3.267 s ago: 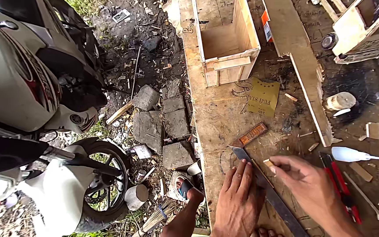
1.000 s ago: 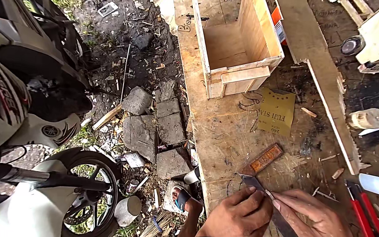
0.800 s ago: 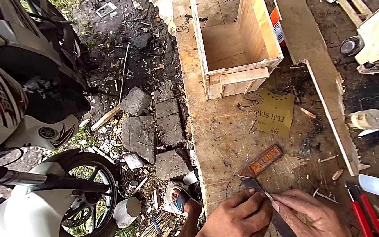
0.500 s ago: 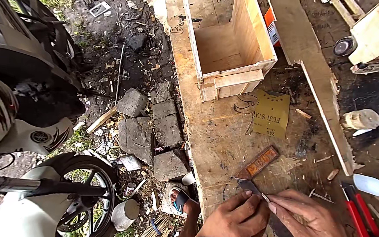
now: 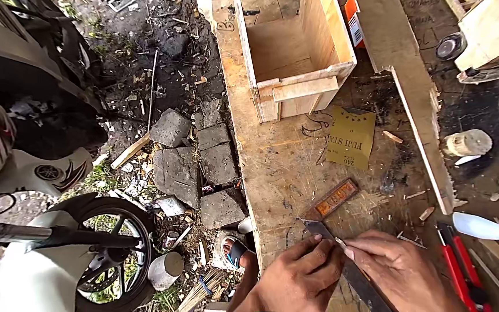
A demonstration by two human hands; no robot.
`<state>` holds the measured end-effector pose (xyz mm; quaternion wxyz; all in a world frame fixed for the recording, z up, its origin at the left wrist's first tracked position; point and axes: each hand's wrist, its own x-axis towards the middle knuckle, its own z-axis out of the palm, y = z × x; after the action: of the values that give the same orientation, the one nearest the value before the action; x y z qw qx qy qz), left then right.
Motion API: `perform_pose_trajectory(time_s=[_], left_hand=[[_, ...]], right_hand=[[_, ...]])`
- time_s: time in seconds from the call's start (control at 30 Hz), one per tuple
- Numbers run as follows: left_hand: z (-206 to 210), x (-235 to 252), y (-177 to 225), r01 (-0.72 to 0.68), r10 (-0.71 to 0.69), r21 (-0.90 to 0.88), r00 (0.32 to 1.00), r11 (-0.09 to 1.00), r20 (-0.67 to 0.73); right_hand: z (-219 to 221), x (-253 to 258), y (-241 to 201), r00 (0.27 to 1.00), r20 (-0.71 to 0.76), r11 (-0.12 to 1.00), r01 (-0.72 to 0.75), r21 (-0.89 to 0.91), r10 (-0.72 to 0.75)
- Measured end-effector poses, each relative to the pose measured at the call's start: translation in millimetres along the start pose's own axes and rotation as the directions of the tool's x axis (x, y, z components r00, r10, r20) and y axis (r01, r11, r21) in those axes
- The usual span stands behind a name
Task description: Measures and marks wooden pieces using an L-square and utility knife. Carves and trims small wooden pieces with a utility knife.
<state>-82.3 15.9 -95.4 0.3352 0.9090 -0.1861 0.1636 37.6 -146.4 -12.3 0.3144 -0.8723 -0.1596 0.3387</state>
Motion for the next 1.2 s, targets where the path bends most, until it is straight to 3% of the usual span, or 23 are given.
perform_pose_trajectory(time_s=[0.27, 0.57, 0.8, 1.2], left_hand=[[-12.2, 8.0, -0.8, -0.092, 0.071, 0.123, 0.984, 0.988, 0.165], [-13.8, 11.4, -0.5, -0.084, 0.06, 0.118, 0.979, 0.989, 0.193], [-12.1, 11.8, -0.6, -0.074, 0.055, 0.103, 0.983, 0.992, 0.175], [-10.1, 9.8, -2.3, -0.086, 0.066, 0.121, 0.985, 0.989, 0.159]], right_hand=[[-6.8, -27.5, 28.6, 0.996, -0.063, 0.998, -0.053, 0.025, 0.055], [3.6, -49.7, 27.1, 0.985, -0.171, 0.997, -0.012, -0.079, -0.001], [-2.0, -48.4, 16.5, 0.995, -0.081, 0.993, -0.06, -0.105, 0.052], [-2.5, -40.0, 9.2, 0.998, -0.051, 0.967, 0.019, -0.254, -0.033]])
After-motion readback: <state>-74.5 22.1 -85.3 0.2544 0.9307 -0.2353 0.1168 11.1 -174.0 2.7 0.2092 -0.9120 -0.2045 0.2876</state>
